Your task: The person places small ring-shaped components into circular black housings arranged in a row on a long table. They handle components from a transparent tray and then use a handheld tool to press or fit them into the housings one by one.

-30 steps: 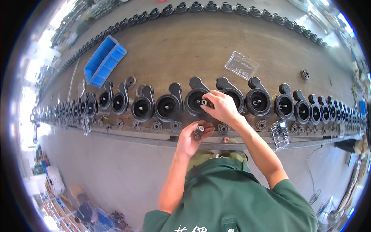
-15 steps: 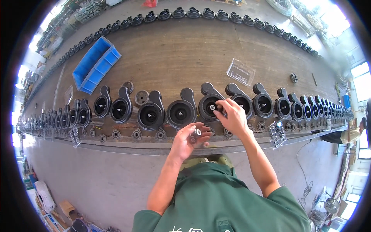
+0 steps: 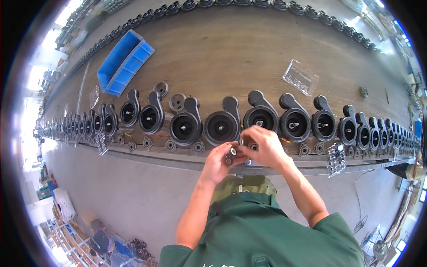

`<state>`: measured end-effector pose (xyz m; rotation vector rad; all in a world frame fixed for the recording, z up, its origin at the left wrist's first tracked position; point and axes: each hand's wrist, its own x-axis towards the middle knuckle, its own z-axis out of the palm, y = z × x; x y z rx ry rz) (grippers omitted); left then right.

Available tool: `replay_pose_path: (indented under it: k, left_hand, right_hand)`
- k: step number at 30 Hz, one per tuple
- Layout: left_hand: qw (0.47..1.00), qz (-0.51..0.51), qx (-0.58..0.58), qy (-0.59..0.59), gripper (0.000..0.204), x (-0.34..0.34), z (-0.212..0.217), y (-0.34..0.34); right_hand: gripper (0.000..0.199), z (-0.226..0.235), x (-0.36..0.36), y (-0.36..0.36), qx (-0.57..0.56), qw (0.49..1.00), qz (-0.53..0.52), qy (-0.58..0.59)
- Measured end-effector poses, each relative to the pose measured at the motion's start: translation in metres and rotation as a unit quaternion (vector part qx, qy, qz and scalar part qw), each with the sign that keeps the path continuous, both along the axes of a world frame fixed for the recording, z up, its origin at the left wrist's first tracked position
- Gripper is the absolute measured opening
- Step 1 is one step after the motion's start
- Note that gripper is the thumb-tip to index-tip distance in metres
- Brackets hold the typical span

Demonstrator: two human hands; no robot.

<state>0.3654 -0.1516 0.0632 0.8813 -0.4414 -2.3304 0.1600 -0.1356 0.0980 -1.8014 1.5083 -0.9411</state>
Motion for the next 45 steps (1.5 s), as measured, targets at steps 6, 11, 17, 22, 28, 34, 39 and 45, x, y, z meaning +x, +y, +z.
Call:
replay_pose_path:
  k: [6,11,17,22,28,34,39,45]
  left_hand:
    - [0.999,0.004,-0.009,-0.044,0.038,0.031,0.010,0.012]
    - [1.000,0.018,-0.018,-0.012,0.037,0.055,0.014,-0.003]
    - [0.997,-0.034,-0.008,0.073,0.040,0.096,0.010,-0.034]
    - [0.988,-0.113,-0.015,0.104,0.038,0.131,0.009,-0.059]
    - [0.979,-0.161,-0.022,0.124,0.038,0.180,-0.006,-0.073]
    - [0.987,-0.133,0.012,0.088,0.041,0.209,-0.014,-0.086]
    - [0.990,-0.101,0.011,0.095,0.040,0.224,-0.008,-0.090]
    - [0.997,-0.049,0.016,0.051,0.036,0.224,-0.005,-0.089]
  right_hand:
    - [0.027,-0.026,0.040,-0.051,-0.073,0.993,-0.004,0.092]
    - [0.030,-0.029,0.055,-0.056,-0.049,0.985,-0.036,0.161]
    - [0.030,0.017,0.098,-0.026,-0.066,0.986,-0.109,0.106]
    - [0.037,0.031,0.157,-0.011,-0.027,0.992,-0.009,0.125]
    - [0.034,0.032,0.204,-0.019,0.027,0.997,-0.056,0.036]
    - [0.030,-0.007,0.207,-0.076,0.000,0.976,-0.163,0.142]
    - [0.031,-0.020,0.207,-0.095,-0.001,0.978,-0.147,0.149]
    - [0.030,-0.014,0.202,-0.099,-0.005,0.987,-0.125,0.105]
